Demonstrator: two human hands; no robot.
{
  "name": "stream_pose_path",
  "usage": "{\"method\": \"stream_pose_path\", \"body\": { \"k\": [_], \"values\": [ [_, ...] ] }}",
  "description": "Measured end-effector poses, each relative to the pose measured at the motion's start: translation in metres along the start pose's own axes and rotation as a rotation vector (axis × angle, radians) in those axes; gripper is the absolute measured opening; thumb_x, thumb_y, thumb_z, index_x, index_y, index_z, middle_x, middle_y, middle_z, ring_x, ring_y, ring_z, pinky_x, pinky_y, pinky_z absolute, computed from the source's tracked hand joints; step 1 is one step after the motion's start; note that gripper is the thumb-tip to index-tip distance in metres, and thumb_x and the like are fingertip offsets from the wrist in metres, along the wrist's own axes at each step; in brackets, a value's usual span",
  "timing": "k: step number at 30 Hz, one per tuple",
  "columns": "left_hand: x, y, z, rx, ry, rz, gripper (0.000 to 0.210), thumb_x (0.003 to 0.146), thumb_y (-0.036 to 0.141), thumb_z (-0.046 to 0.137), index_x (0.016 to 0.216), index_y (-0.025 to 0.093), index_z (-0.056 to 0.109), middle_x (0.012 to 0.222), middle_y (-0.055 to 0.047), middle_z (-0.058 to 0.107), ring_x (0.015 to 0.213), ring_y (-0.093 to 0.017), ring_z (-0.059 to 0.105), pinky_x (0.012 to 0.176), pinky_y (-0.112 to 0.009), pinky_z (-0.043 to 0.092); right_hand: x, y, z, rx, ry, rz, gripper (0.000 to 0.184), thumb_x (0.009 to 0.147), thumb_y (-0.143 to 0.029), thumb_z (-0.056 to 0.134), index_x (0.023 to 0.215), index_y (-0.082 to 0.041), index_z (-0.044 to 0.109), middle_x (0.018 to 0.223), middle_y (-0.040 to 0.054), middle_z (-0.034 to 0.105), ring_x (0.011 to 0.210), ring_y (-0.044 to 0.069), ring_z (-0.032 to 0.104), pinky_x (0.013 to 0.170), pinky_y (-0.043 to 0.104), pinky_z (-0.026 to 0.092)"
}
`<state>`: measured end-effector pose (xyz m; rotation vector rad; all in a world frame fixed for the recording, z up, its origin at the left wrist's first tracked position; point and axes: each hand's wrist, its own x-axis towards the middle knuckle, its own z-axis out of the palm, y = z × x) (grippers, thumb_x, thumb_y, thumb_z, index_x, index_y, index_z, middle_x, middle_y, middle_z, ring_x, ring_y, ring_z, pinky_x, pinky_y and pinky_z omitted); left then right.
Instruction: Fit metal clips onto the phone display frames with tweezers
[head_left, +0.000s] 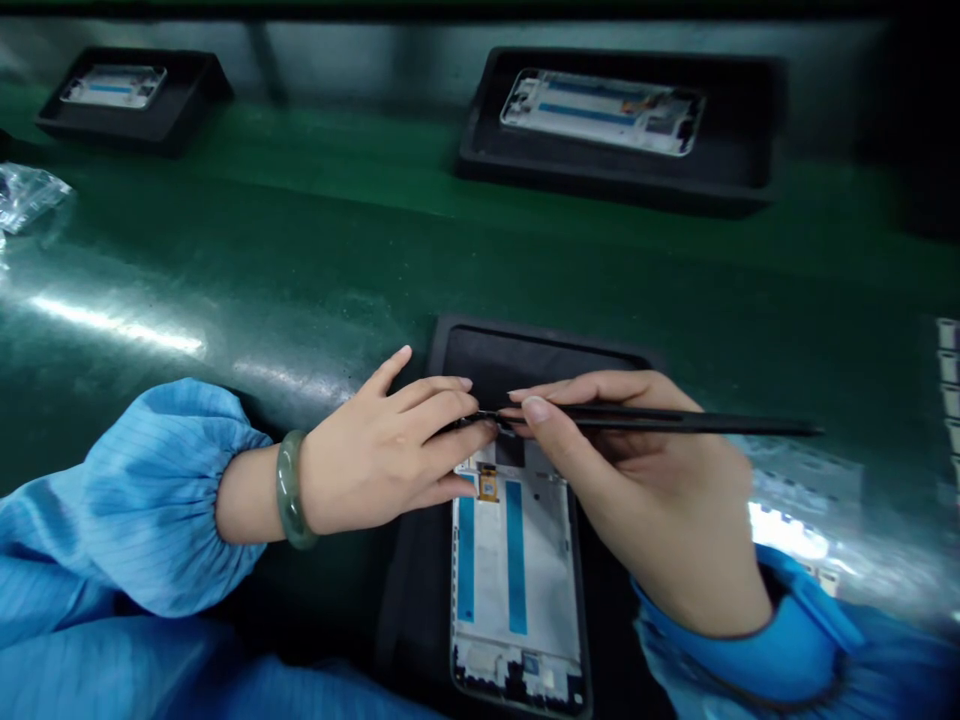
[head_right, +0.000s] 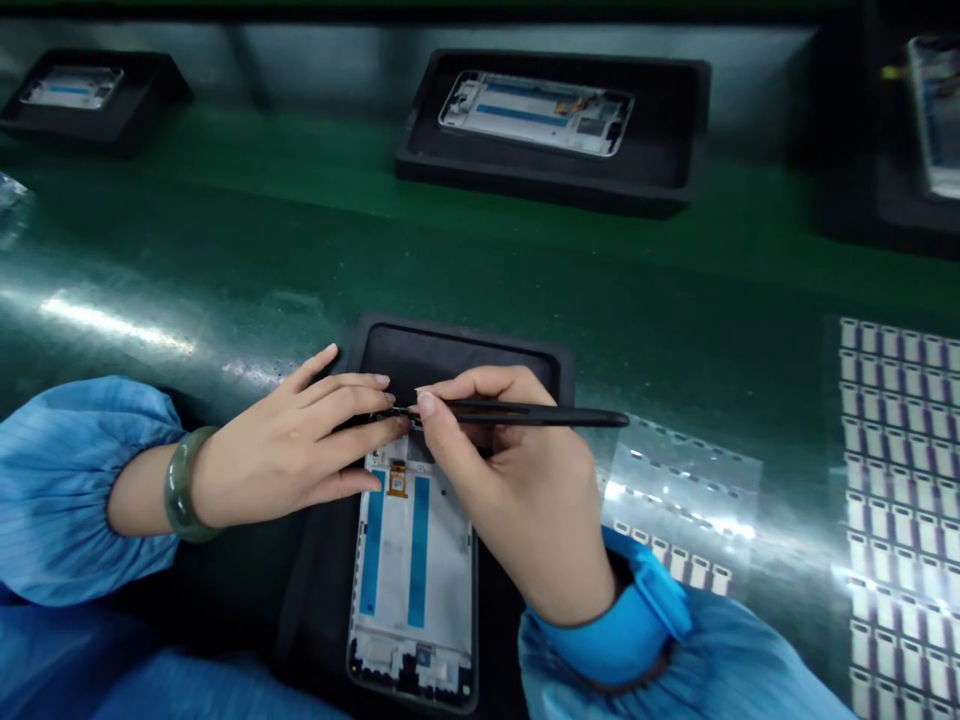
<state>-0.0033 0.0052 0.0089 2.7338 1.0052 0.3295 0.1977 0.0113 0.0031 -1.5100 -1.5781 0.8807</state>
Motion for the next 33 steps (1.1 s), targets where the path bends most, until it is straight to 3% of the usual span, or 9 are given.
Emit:
{"method": "stream_pose_path", "body": {
  "k": [19,33],
  "values": [
    [-0.0002,-0.0009,-0.0002,-0.024,-0.001,-0.001,0.037,0.097,0.037,0.052,0.125,0.013,0.056,0.124,-0.014,0.061,0.124,-0.029,0.054,0.107,-0.062,0.036,-0.0019,-0.0018,0.0001,0.067,0.005,0.033,0.013,0.082,-0.034,0.069,0.086,-0.024,0.063,0.085,0.0011,0.072,0.073,0.017,0.071,0.058,0.028,0.057],
    [0.0001,-0.0003,0.0001,-0.029,-0.002,-0.007,0.036,0.097,0.036,0.051,0.125,0.013,0.056,0.122,-0.013,0.062,0.125,-0.029,0.053,0.109,-0.061,0.035,-0.0032,-0.0048,0.0012,-0.043,0.028,-0.034,0.01,0.082,-0.03,0.068,0.084,-0.024,0.061,0.082,-0.0002,0.071,0.072,0.016,0.07,0.06,0.027,0.057]
  ]
}}
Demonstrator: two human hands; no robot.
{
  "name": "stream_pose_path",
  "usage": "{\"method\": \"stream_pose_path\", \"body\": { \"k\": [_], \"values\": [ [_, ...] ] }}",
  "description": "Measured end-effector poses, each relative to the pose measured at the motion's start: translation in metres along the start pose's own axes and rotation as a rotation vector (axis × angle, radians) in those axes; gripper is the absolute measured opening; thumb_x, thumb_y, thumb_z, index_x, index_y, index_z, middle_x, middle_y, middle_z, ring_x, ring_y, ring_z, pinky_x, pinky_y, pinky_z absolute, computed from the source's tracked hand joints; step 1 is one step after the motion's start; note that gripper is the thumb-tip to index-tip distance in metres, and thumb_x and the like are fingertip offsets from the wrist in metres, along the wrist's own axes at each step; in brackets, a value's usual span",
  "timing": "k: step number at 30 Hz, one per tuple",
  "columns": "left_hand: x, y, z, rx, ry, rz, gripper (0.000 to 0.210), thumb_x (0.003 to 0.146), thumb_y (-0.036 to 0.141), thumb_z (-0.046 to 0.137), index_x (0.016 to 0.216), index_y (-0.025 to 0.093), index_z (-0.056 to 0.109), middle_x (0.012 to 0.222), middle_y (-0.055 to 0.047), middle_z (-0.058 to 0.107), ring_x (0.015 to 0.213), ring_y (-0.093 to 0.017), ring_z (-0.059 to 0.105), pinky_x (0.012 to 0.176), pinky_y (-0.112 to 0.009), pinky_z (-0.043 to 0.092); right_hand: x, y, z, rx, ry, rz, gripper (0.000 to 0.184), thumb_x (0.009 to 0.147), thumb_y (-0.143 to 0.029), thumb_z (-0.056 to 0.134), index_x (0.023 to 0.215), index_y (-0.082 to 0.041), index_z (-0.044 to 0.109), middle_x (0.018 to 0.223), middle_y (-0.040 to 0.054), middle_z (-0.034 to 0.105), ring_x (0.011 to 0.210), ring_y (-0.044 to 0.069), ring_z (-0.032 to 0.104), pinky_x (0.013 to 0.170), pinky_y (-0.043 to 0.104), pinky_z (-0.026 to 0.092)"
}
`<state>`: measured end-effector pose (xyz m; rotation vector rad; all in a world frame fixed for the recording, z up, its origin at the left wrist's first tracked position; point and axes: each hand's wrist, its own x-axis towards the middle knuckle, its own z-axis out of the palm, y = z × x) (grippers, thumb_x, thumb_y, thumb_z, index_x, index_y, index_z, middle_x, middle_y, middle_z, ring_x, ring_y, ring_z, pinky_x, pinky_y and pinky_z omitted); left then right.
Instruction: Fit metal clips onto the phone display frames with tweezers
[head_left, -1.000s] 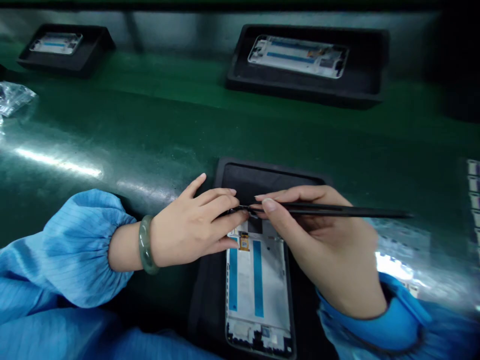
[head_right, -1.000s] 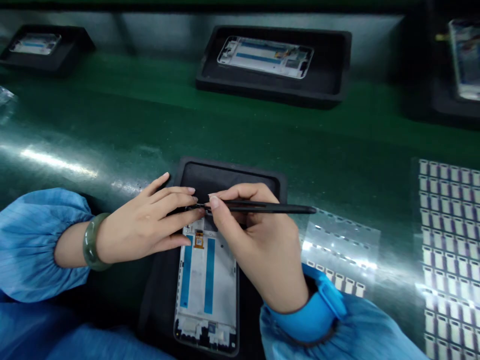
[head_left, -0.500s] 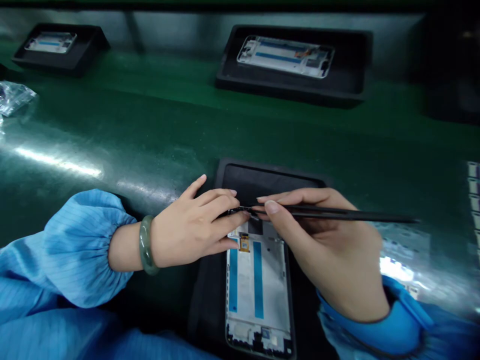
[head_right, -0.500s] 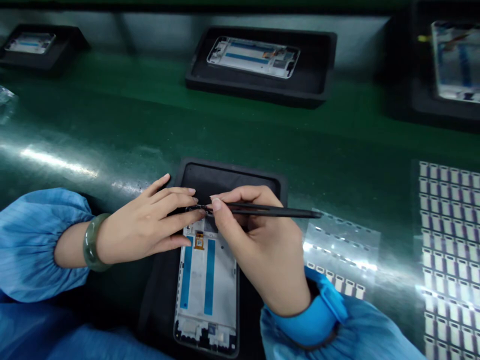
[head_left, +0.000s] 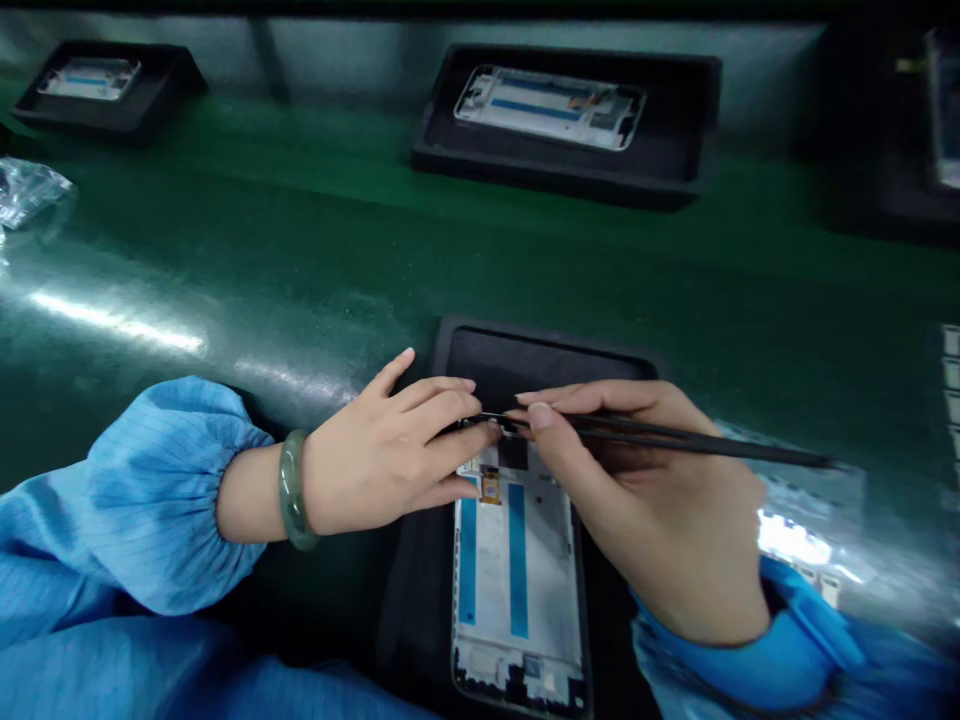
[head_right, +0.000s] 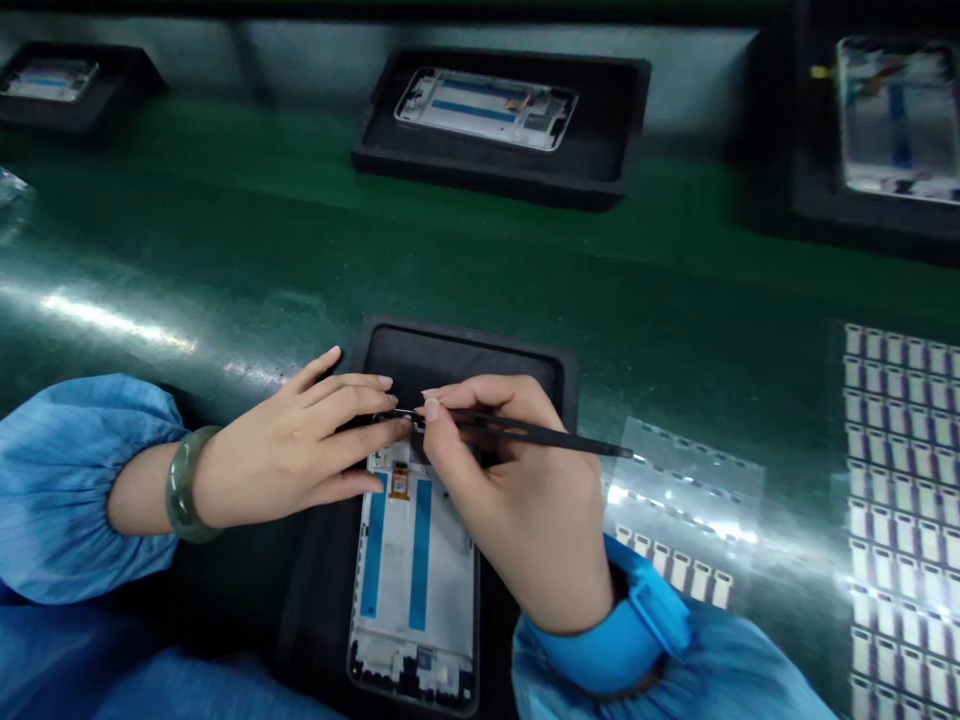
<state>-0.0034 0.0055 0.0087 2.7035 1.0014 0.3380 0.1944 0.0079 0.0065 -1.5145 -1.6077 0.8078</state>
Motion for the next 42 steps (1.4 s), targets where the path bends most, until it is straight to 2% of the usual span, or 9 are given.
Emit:
{"method": "stream_pose_path", "body": {
  "k": [6,15,20,28,34,36,42],
  "values": [
    [0.0,0.0,0.0,0.003,0.019,0.006,0.035,0.097,0.035,0.051,0.124,0.013,0.057,0.118,-0.013,0.063,0.123,-0.029,0.054,0.108,-0.061,0.036,0.0,0.0,0.0,0.061,0.001,0.0,0.008,0.083,-0.03,0.067,0.086,-0.024,0.062,0.087,0.0008,0.071,0.079,0.018,0.071,0.066,0.031,0.06],
    [0.001,0.0,0.003,0.001,0.046,0.009,0.035,0.098,0.036,0.049,0.123,0.012,0.057,0.115,-0.013,0.064,0.122,-0.029,0.055,0.106,-0.062,0.037,-0.001,0.006,-0.002,-0.056,-0.03,-0.119,0.011,0.082,-0.026,0.068,0.091,-0.027,0.061,0.089,-0.0015,0.07,0.084,0.018,0.07,0.072,0.032,0.056],
    [0.001,0.0,0.003,-0.006,0.045,0.008,0.035,0.096,0.035,0.053,0.123,0.012,0.057,0.115,-0.013,0.064,0.122,-0.029,0.055,0.107,-0.062,0.037,0.002,-0.001,-0.005,-0.109,-0.073,-0.144,0.008,0.083,-0.027,0.065,0.089,-0.027,0.06,0.087,-0.0014,0.069,0.08,0.018,0.07,0.066,0.03,0.055],
    [0.0,-0.001,0.006,-0.006,0.066,0.004,0.036,0.097,0.038,0.05,0.122,0.013,0.058,0.114,-0.012,0.065,0.123,-0.029,0.054,0.108,-0.061,0.036,0.01,-0.01,-0.006,-0.276,-0.167,-0.299,0.004,0.085,-0.023,0.058,0.087,-0.027,0.057,0.081,-0.0011,0.067,0.07,0.017,0.067,0.061,0.03,0.051],
    [-0.002,0.0,0.006,-0.005,0.049,0.017,0.053,0.098,0.053,0.041,0.127,0.011,0.055,0.12,-0.015,0.063,0.125,-0.029,0.052,0.109,-0.062,0.032,0.009,-0.001,-0.011,-0.104,-0.072,-0.1,0.01,0.083,-0.033,0.066,0.084,-0.025,0.06,0.083,-0.0009,0.07,0.071,0.017,0.07,0.06,0.029,0.055],
    [-0.002,0.001,0.005,-0.027,0.029,0.006,0.058,0.096,0.057,0.042,0.129,0.01,0.053,0.122,-0.016,0.061,0.126,-0.03,0.051,0.11,-0.063,0.031,0.007,0.003,-0.012,-0.009,-0.063,-0.041,0.011,0.083,-0.034,0.067,0.085,-0.026,0.06,0.086,-0.0002,0.071,0.075,0.018,0.071,0.064,0.032,0.058],
    [-0.002,0.004,0.002,-0.061,0.016,-0.02,0.054,0.093,0.051,0.053,0.128,0.011,0.054,0.123,-0.017,0.061,0.126,-0.031,0.05,0.109,-0.063,0.031,0.005,0.011,-0.005,0.107,-0.078,-0.035,0.01,0.083,-0.03,0.069,0.086,-0.027,0.06,0.088,-0.0002,0.071,0.082,0.019,0.071,0.071,0.034,0.058]
  ]
}}
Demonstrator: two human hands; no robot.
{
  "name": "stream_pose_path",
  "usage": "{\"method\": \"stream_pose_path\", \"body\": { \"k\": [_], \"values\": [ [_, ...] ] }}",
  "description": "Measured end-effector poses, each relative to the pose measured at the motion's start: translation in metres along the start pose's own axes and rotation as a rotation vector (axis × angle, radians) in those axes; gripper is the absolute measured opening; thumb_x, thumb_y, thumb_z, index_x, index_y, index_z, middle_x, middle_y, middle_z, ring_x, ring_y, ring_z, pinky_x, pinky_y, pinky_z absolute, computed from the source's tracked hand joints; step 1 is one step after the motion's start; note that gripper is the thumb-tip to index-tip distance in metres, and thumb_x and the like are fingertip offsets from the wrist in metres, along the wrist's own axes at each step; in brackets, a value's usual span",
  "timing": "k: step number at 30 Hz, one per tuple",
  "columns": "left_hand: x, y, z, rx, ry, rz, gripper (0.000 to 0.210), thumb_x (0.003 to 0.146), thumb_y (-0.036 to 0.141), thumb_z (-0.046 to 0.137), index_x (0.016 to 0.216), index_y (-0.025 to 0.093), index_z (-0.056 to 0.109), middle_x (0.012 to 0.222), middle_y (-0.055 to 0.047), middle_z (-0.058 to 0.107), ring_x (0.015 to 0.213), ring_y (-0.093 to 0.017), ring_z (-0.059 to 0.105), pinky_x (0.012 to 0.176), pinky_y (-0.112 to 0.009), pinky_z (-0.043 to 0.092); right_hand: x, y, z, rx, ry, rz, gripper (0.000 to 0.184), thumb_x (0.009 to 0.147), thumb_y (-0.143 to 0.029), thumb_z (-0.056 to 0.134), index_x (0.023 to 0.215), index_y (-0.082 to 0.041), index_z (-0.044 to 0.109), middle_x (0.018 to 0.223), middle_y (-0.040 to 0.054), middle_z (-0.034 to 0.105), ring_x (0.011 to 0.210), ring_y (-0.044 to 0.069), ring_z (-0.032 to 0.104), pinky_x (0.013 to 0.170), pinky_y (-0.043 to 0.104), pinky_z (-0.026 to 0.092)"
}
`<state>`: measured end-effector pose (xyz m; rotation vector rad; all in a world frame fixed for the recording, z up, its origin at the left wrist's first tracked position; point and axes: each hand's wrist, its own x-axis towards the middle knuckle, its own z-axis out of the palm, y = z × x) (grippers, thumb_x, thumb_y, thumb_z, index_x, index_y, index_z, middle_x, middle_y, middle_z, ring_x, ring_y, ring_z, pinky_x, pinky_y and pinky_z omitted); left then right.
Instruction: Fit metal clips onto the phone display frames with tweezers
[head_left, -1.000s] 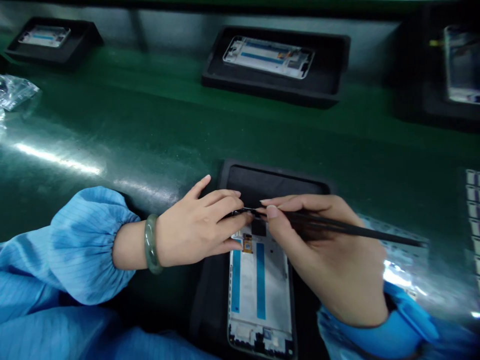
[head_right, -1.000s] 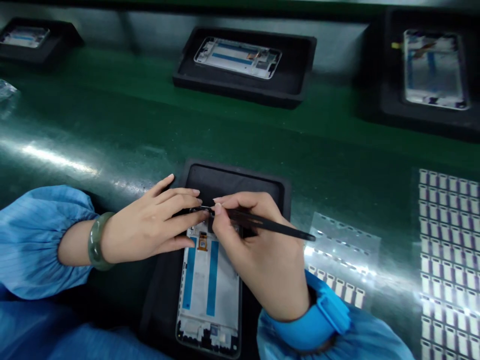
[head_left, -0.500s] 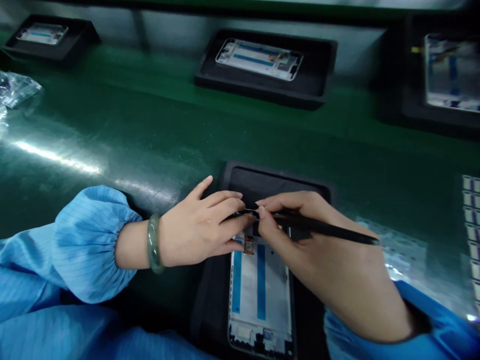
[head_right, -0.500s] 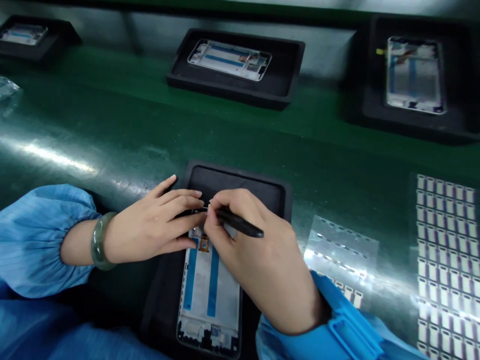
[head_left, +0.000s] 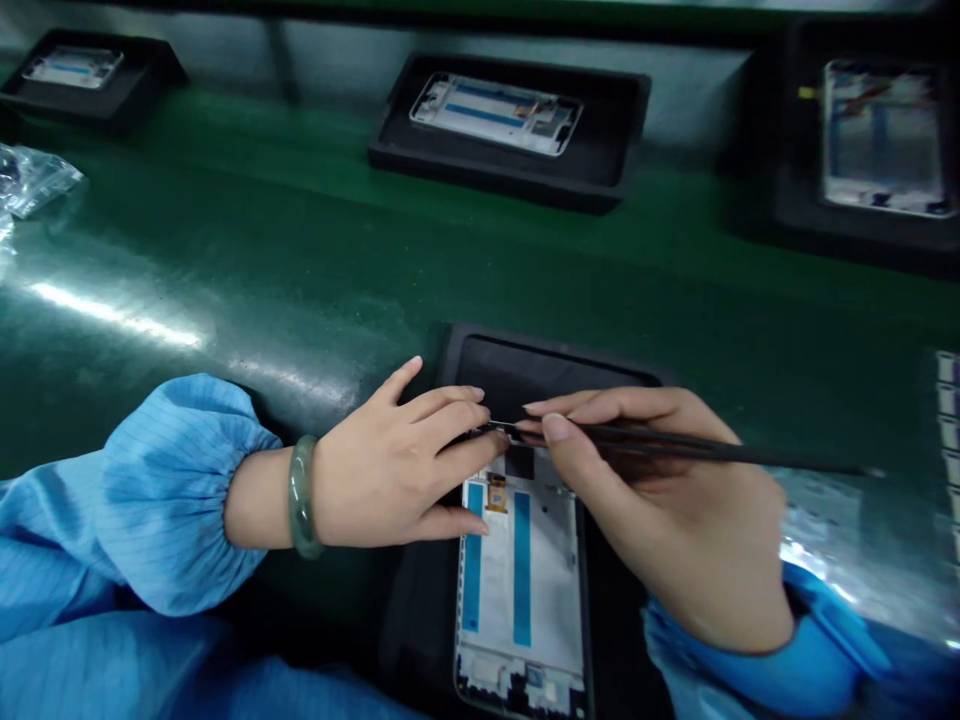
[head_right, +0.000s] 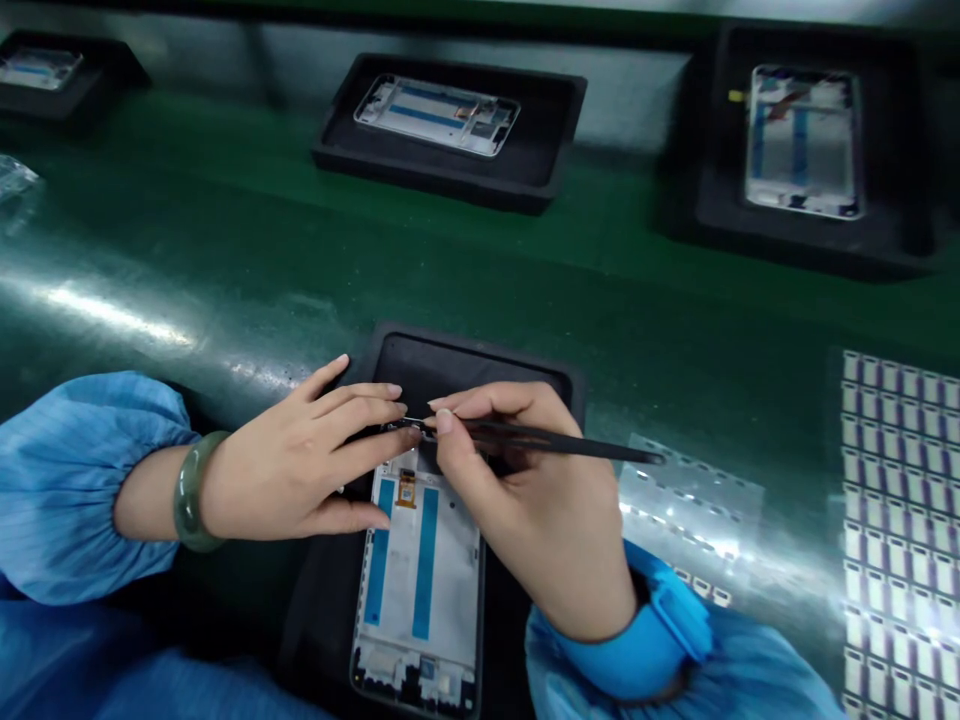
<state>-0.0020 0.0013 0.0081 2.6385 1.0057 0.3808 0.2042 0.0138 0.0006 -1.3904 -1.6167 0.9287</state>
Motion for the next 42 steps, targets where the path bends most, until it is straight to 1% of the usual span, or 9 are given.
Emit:
{"method": "stream_pose_path", "body": {
  "k": [7,10,15,25,31,33,36,38,42],
  "values": [
    [-0.0001,-0.0008,0.0011,0.005,0.002,0.001,0.053,0.091,0.051,0.057,0.126,0.011,0.054,0.123,-0.016,0.061,0.126,-0.032,0.051,0.11,-0.062,0.031,0.0016,0.0038,0.0013,-0.018,-0.021,-0.05,0.011,0.082,-0.028,0.069,0.088,-0.027,0.061,0.087,-0.001,0.07,0.08,0.017,0.07,0.068,0.031,0.057],
    [-0.0001,-0.0011,0.001,0.009,0.004,0.004,0.055,0.09,0.051,0.058,0.127,0.011,0.054,0.124,-0.016,0.061,0.127,-0.032,0.05,0.109,-0.063,0.031,0.0023,0.0029,0.0017,-0.054,-0.011,-0.077,0.01,0.082,-0.027,0.07,0.088,-0.026,0.061,0.086,-0.0011,0.07,0.081,0.016,0.07,0.066,0.028,0.057],
    [0.0002,-0.0008,0.0005,0.003,0.007,0.004,0.056,0.089,0.052,0.059,0.127,0.011,0.053,0.123,-0.016,0.061,0.126,-0.033,0.051,0.109,-0.064,0.031,0.0033,0.0006,0.0033,-0.052,-0.007,-0.074,0.01,0.082,-0.026,0.069,0.087,-0.025,0.061,0.086,-0.0021,0.07,0.078,0.014,0.07,0.064,0.025,0.057],
    [0.0005,-0.0008,0.0008,0.008,0.004,0.006,0.055,0.089,0.052,0.058,0.126,0.011,0.054,0.125,-0.018,0.06,0.126,-0.033,0.051,0.107,-0.065,0.032,0.0046,0.0018,0.0042,-0.071,-0.01,-0.137,0.011,0.083,-0.024,0.068,0.087,-0.026,0.059,0.085,-0.0035,0.069,0.077,0.013,0.07,0.062,0.022,0.058],
    [0.0009,-0.0012,0.0009,0.001,0.004,0.01,0.056,0.089,0.052,0.059,0.126,0.01,0.053,0.122,-0.017,0.061,0.127,-0.034,0.05,0.107,-0.065,0.032,0.0048,0.0005,0.0055,-0.21,-0.014,-0.243,0.01,0.084,-0.028,0.067,0.089,-0.025,0.058,0.086,-0.0021,0.069,0.074,0.014,0.071,0.063,0.025,0.059],
    [0.0006,-0.0014,0.0012,0.002,-0.004,0.006,0.057,0.089,0.053,0.058,0.126,0.01,0.053,0.124,-0.017,0.06,0.128,-0.034,0.049,0.108,-0.065,0.031,0.0039,0.0013,0.0047,-0.194,-0.01,-0.228,0.01,0.084,-0.028,0.067,0.09,-0.025,0.059,0.086,-0.0017,0.07,0.074,0.014,0.071,0.064,0.025,0.059],
    [0.0,-0.0013,0.0016,0.014,-0.021,-0.003,0.057,0.09,0.054,0.056,0.128,0.012,0.053,0.128,-0.017,0.058,0.128,-0.032,0.049,0.111,-0.063,0.028,0.0029,0.0021,0.0032,-0.107,0.026,-0.144,0.011,0.082,-0.025,0.069,0.088,-0.025,0.06,0.085,-0.0019,0.07,0.074,0.014,0.071,0.062,0.024,0.059],
    [-0.0001,-0.0011,0.0014,0.017,-0.024,-0.003,0.057,0.091,0.054,0.055,0.128,0.012,0.053,0.129,-0.017,0.058,0.128,-0.032,0.049,0.112,-0.062,0.027,0.003,0.0013,0.0029,-0.095,0.032,-0.129,0.011,0.081,-0.024,0.07,0.087,-0.025,0.061,0.084,-0.0016,0.07,0.073,0.015,0.071,0.061,0.024,0.059],
    [0.0007,-0.0003,-0.0001,0.017,-0.013,0.006,0.056,0.091,0.053,0.056,0.128,0.011,0.053,0.124,-0.017,0.06,0.128,-0.033,0.049,0.111,-0.063,0.029,0.0049,-0.0024,0.0051,-0.203,0.019,-0.227,0.01,0.083,-0.026,0.068,0.087,-0.024,0.059,0.084,-0.0012,0.071,0.072,0.015,0.071,0.062,0.025,0.059]
  ]
}}
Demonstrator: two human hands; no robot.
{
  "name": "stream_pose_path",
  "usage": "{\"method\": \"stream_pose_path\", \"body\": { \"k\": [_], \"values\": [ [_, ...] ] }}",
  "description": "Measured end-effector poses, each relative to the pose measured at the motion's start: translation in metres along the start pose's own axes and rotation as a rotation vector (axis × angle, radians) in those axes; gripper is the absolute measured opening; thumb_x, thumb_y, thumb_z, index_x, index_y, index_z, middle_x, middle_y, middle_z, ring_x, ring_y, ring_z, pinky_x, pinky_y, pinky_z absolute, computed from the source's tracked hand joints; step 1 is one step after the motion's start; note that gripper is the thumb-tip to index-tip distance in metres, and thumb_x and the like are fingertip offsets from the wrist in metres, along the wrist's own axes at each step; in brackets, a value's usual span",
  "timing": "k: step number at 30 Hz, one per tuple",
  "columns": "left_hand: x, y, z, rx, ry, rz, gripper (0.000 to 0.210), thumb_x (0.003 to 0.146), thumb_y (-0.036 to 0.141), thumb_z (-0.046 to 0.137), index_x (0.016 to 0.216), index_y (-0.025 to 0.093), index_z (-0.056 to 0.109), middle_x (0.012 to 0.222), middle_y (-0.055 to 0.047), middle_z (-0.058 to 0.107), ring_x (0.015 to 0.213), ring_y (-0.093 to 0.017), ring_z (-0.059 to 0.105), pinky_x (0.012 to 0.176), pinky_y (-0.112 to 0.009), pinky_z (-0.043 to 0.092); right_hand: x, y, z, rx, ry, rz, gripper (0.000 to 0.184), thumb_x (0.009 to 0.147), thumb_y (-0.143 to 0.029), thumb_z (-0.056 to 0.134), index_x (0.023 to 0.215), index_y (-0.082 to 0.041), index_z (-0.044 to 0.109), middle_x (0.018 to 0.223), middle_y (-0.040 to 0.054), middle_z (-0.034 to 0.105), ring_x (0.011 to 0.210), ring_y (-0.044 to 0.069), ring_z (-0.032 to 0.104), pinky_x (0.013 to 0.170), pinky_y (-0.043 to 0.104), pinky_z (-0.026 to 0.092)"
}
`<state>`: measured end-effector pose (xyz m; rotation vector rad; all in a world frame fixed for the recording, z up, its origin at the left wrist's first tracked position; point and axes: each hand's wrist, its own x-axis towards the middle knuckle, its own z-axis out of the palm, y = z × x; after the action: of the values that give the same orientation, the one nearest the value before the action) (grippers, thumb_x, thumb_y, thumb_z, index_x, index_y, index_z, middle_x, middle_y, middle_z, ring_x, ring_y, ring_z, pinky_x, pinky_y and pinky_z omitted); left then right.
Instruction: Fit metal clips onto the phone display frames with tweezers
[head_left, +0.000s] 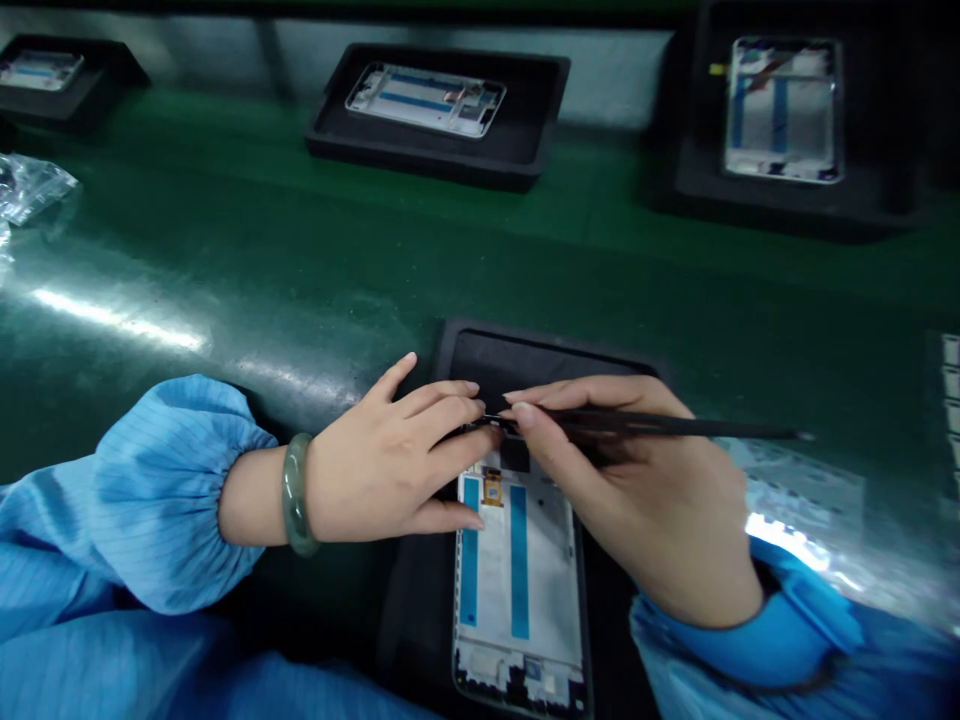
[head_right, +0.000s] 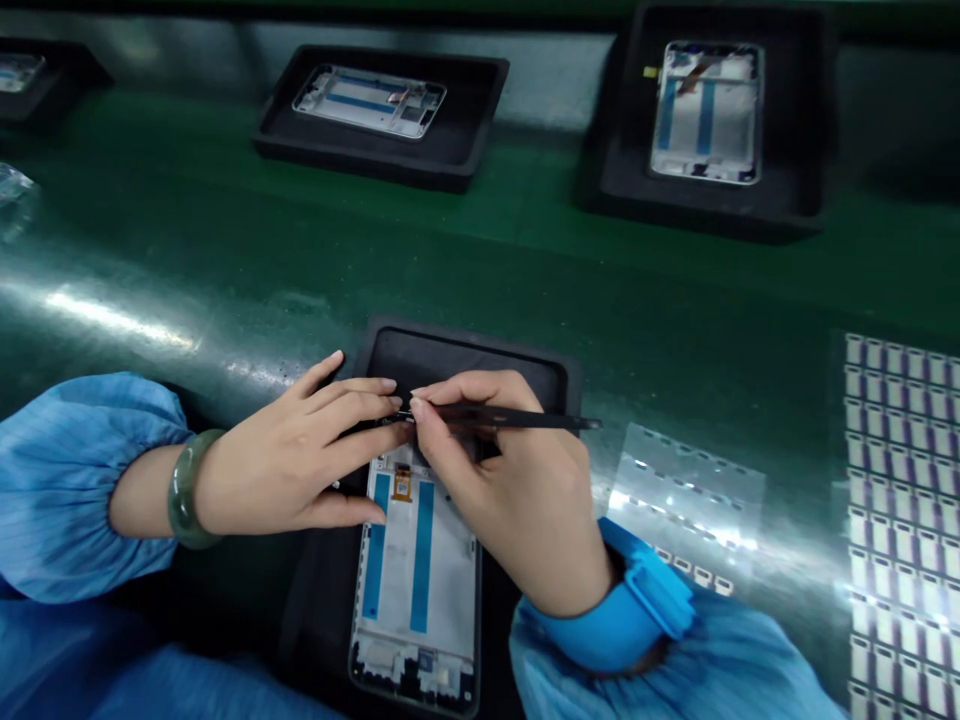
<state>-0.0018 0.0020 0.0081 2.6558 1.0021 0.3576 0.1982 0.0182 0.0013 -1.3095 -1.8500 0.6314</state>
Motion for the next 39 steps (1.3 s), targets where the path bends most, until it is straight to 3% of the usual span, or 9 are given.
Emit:
{"method": "stream_pose_path", "body": {
  "k": [4,13,19,23,27,31,36,39],
  "values": [
    [0.001,0.001,-0.001,0.012,-0.028,-0.009,0.057,0.091,0.053,0.055,0.129,0.011,0.052,0.123,-0.017,0.061,0.129,-0.033,0.048,0.111,-0.062,0.028,0.001,-0.002,0.002,-0.064,-0.023,-0.063,0.009,0.086,-0.029,0.066,0.091,-0.025,0.06,0.088,-0.0003,0.071,0.072,0.015,0.071,0.062,0.026,0.058],
    [0.001,0.0,-0.001,0.019,-0.022,0.0,0.058,0.089,0.053,0.059,0.128,0.01,0.052,0.125,-0.016,0.061,0.127,-0.032,0.05,0.11,-0.062,0.03,-0.006,0.006,-0.001,-0.003,0.071,0.056,0.011,0.083,-0.03,0.069,0.09,-0.027,0.062,0.087,-0.0007,0.067,0.066,0.015,0.067,0.057,0.028,0.055],
    [0.001,0.0,-0.001,0.012,-0.032,-0.007,0.058,0.089,0.053,0.06,0.128,0.01,0.052,0.125,-0.016,0.061,0.127,-0.033,0.05,0.11,-0.063,0.031,-0.005,0.003,0.0,-0.069,0.06,0.026,0.009,0.083,-0.029,0.068,0.088,-0.026,0.061,0.085,-0.0001,0.068,0.07,0.017,0.068,0.061,0.03,0.056],
    [0.001,0.0,-0.001,0.009,-0.032,-0.007,0.058,0.089,0.053,0.058,0.128,0.011,0.052,0.125,-0.016,0.061,0.127,-0.032,0.05,0.109,-0.063,0.031,-0.004,0.003,-0.001,-0.029,0.067,0.054,0.01,0.082,-0.027,0.069,0.088,-0.025,0.061,0.085,-0.0001,0.067,0.065,0.015,0.068,0.056,0.027,0.055],
    [0.001,-0.001,0.0,0.011,-0.027,-0.003,0.057,0.091,0.054,0.055,0.128,0.01,0.052,0.123,-0.017,0.061,0.128,-0.032,0.05,0.11,-0.062,0.03,-0.003,0.001,-0.002,-0.104,0.054,-0.027,0.009,0.083,-0.025,0.067,0.087,-0.025,0.059,0.082,-0.0013,0.068,0.067,0.015,0.07,0.057,0.026,0.055],
    [0.0,-0.002,0.001,0.012,-0.016,0.004,0.057,0.091,0.054,0.055,0.127,0.01,0.052,0.121,-0.017,0.062,0.129,-0.034,0.048,0.11,-0.063,0.03,0.0,-0.007,-0.003,-0.22,-0.008,-0.137,0.006,0.086,-0.023,0.062,0.09,-0.026,0.058,0.084,-0.0013,0.069,0.068,0.015,0.069,0.058,0.026,0.054],
    [0.0,-0.003,0.001,0.014,-0.01,-0.004,0.055,0.091,0.056,0.053,0.122,0.01,0.056,0.12,-0.018,0.062,0.129,-0.034,0.049,0.109,-0.064,0.031,0.006,-0.012,-0.004,-0.222,-0.252,-0.269,0.009,0.088,-0.02,0.052,0.091,-0.025,0.059,0.082,0.0024,0.068,0.077,0.022,0.069,0.065,0.034,0.054],
    [0.0,-0.003,0.002,0.018,-0.013,-0.007,0.056,0.09,0.053,0.056,0.125,0.01,0.054,0.121,-0.017,0.062,0.128,-0.033,0.05,0.108,-0.065,0.032,0.007,-0.003,-0.004,-0.086,-0.154,-0.096,0.004,0.086,-0.025,0.058,0.089,-0.027,0.058,0.084,0.0001,0.069,0.073,0.02,0.07,0.06,0.032,0.054]
  ]
}}
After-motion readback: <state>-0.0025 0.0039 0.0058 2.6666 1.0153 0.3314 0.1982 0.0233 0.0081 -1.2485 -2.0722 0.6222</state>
